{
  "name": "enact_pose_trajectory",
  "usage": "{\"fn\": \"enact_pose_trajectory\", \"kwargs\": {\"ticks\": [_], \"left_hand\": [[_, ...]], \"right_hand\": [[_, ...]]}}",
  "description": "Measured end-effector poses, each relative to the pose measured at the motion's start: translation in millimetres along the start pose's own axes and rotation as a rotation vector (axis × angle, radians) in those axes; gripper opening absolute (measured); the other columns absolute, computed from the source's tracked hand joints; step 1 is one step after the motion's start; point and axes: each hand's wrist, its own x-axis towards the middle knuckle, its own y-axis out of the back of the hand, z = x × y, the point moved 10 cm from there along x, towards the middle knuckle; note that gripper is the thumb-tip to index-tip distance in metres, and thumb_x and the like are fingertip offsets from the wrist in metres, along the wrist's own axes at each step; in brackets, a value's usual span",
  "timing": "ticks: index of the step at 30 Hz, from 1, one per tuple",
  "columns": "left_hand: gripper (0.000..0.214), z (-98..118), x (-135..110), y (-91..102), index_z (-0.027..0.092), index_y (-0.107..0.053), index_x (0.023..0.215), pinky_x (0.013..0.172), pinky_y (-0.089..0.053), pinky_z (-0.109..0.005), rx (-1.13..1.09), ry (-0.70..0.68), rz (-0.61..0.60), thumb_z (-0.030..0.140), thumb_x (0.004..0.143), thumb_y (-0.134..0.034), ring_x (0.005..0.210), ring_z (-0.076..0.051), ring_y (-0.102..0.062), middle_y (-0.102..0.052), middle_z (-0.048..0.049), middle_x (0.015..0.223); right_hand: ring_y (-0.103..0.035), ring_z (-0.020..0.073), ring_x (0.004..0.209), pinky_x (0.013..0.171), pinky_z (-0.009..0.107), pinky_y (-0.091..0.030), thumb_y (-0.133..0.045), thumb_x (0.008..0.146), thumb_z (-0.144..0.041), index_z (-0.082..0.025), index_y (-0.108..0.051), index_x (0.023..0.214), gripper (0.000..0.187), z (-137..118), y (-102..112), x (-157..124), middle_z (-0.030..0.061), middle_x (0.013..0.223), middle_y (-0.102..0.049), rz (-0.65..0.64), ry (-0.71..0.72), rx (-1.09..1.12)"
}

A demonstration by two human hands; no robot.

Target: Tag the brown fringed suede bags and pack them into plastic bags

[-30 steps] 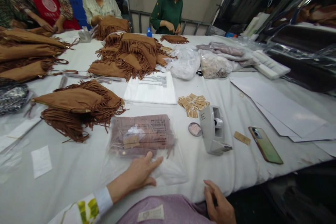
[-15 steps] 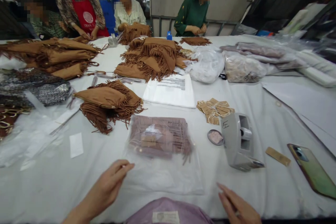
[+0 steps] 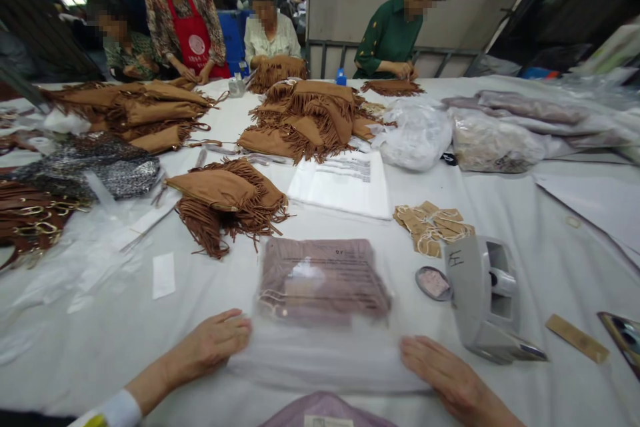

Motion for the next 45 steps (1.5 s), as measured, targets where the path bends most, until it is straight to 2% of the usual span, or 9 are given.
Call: {"fn": "enact_pose_trajectory", "kwargs": {"ticks": [7, 12, 18, 22, 28, 32, 34, 39, 45], "left_hand": [[0.044, 16.7, -8.8, -24.4, 0.036, -0.036, 0.14, 0.113, -0.027, -0.052, -0.038, -0.025, -0.036, 0.027, 0.097, -0.028, 0.134, -0.022, -0.039, -0.049, -0.0055, 0.141], [0.049, -4.8, -23.9, -15.4, 0.034, -0.037, 0.14, 0.107, -0.041, -0.042, -0.042, 0.03, 0.247, 0.017, 0.096, -0.022, 0.124, -0.017, -0.051, -0.061, -0.0044, 0.129], [0.054, 3.0, -29.8, -21.0, 0.028, -0.038, 0.141, 0.111, -0.034, -0.038, 0.12, -0.097, 0.194, 0.009, 0.091, -0.028, 0.129, -0.017, -0.046, -0.055, -0.0042, 0.136], [0.053, -0.5, -32.6, -16.0, 0.031, -0.038, 0.14, 0.108, -0.04, -0.033, 0.155, -0.076, 0.203, 0.013, 0.09, -0.036, 0.124, -0.017, -0.052, -0.054, -0.0016, 0.136], [0.059, -1.2, -28.5, -6.6, 0.033, -0.037, 0.14, 0.11, -0.033, -0.047, 0.234, 0.083, 0.235, 0.008, 0.087, -0.036, 0.135, -0.025, -0.037, -0.035, -0.0043, 0.15], [0.051, 18.6, -6.7, -17.7, 0.036, -0.045, 0.135, 0.11, -0.031, -0.048, 0.128, -0.107, 0.065, 0.012, 0.09, -0.037, 0.13, -0.023, -0.044, -0.051, -0.0034, 0.139], [0.041, 15.3, -1.2, -14.0, 0.032, -0.051, 0.13, 0.108, -0.037, -0.041, -0.017, -0.092, 0.094, 0.022, 0.093, -0.038, 0.122, -0.022, -0.053, -0.061, -0.004, 0.129], [0.03, -36.1, -12.3, -2.8, 0.025, -0.065, 0.104, 0.073, -0.052, -0.022, -0.402, 0.443, 0.367, 0.035, 0.095, -0.038, 0.08, -0.017, -0.066, -0.071, -0.0007, 0.086], [0.035, -46.1, -8.7, 15.3, 0.021, -0.065, 0.079, 0.059, -0.045, -0.021, -0.511, 0.751, 0.628, 0.052, 0.085, -0.051, 0.059, -0.015, -0.056, -0.06, 0.003, 0.061]], "right_hand": [[-0.066, 0.0174, 0.103, 0.094, 0.036, -0.054, -0.043, 0.094, -0.02, -0.031, -0.062, 0.12, 0.034, -18.7, -19.2, -7.7, 0.0018, 0.109, -0.071, -0.12, 0.105, 0.047], [-0.07, 0.0153, 0.087, 0.083, 0.029, -0.059, -0.044, 0.093, -0.024, -0.029, -0.07, 0.104, 0.029, -7.5, 14.9, -4.8, 0.0018, 0.095, -0.075, 0.047, -0.078, -0.059], [-0.069, 0.0123, 0.092, 0.091, 0.023, -0.052, -0.046, 0.089, -0.007, -0.017, -0.066, 0.105, 0.027, -67.4, 43.1, 10.1, 0.0055, 0.094, -0.075, 0.137, 0.097, -0.175], [-0.07, 0.0127, 0.082, 0.084, 0.023, -0.054, -0.049, 0.092, -0.016, -0.018, -0.066, 0.103, 0.02, -64.7, 48.9, 3.4, 0.004, 0.086, -0.075, 0.181, -0.008, -0.162], [-0.056, 0.0235, 0.118, 0.101, 0.037, -0.045, -0.059, 0.086, -0.03, -0.012, -0.053, 0.13, 0.047, -39.6, 18.3, -22.3, 0.0155, 0.123, -0.063, -0.083, -0.035, -0.298], [-0.056, 0.0197, 0.119, 0.104, 0.037, -0.041, -0.044, 0.087, -0.011, -0.022, -0.062, 0.12, 0.038, -51.3, -5.4, -9.2, 0.0094, 0.122, -0.065, -0.149, 0.055, -0.091], [-0.066, 0.0179, 0.1, 0.092, 0.03, -0.05, -0.042, 0.09, -0.015, -0.022, -0.068, 0.107, 0.031, -45.6, -9.7, 1.9, 0.0067, 0.104, -0.073, -0.082, -0.068, 0.16], [-0.06, 0.0158, 0.055, 0.05, 0.022, -0.047, -0.053, 0.084, -0.047, -0.018, -0.072, 0.078, 0.036, 24.3, -30.7, -16.5, 0.0011, 0.061, -0.066, 0.174, -0.858, 0.524], [-0.049, 0.0134, 0.052, 0.048, 0.022, -0.039, -0.056, 0.077, -0.058, -0.014, -0.07, 0.084, 0.046, 45.2, -41.4, -30.9, -0.0016, 0.055, -0.056, 0.401, -1.116, 0.571]]}}
